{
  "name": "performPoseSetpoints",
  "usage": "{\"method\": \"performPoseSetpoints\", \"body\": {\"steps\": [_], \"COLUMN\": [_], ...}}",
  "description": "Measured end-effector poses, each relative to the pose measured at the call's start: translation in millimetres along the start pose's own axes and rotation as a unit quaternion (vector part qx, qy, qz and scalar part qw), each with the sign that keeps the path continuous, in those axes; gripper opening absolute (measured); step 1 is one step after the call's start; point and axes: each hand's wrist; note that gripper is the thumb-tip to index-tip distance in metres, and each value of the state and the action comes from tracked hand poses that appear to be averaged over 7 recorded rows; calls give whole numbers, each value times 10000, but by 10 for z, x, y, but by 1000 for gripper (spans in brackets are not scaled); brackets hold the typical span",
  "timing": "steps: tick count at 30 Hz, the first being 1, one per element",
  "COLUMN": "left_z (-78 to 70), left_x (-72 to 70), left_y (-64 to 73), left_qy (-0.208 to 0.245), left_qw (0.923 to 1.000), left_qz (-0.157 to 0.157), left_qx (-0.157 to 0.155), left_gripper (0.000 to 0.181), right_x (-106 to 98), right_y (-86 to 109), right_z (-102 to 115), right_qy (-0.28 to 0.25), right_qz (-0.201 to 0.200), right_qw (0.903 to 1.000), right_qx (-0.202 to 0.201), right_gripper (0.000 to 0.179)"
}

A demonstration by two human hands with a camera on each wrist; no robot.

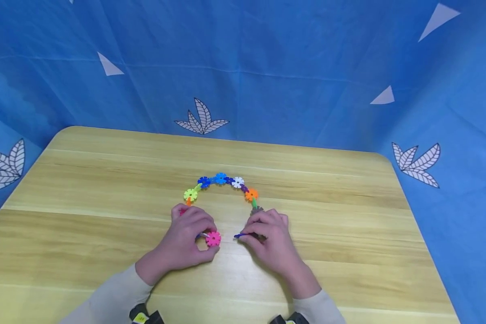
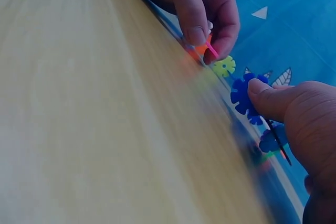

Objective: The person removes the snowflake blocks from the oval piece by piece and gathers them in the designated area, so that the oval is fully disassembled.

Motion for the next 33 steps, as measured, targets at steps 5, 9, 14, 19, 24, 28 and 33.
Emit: {"method": "performPoseSetpoints", "body": {"steps": [5,9,14,19,24,28,33], "left_z": [-14,-39,-106,-189,-220,-218,-212], "left_x": [-4,9,80,162,203,212,218], "left_y": [-16,-19,-26,-58,-68,-73,-82], "left_qy": [-34,-10,42,134,140,170,210], "left_qw": [10000,10000,9987,9934,9924,9928,9921], "left_qz": [-27,-82,-367,-906,-1050,-1047,-1066], "left_qx": [-2,45,336,694,629,558,621], "left_gripper": [29,30,30,20,11,7,6], "right_x": [32,61,73,78,102,109,111], "right_y": [-7,-13,-24,-33,-34,-33,-37], "right_z": [32,67,106,113,113,126,144], "right_qy": [-211,-307,-370,-401,-431,-461,-520], "right_qz": [37,-11,-96,-113,-76,-104,-139], "right_qw": [9998,9995,9992,9990,9990,9988,9985], "right_qx": [-27,-64,-91,-129,-100,-103,-80], "right_gripper": [15,16,15,9,11,11,12]}}
Point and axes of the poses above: each hand's wrist, its own y-axis away from the middle knuckle, its own x-axis out of the palm, z = x × y, and after that the axes turned 4 degrees about y, right-handed
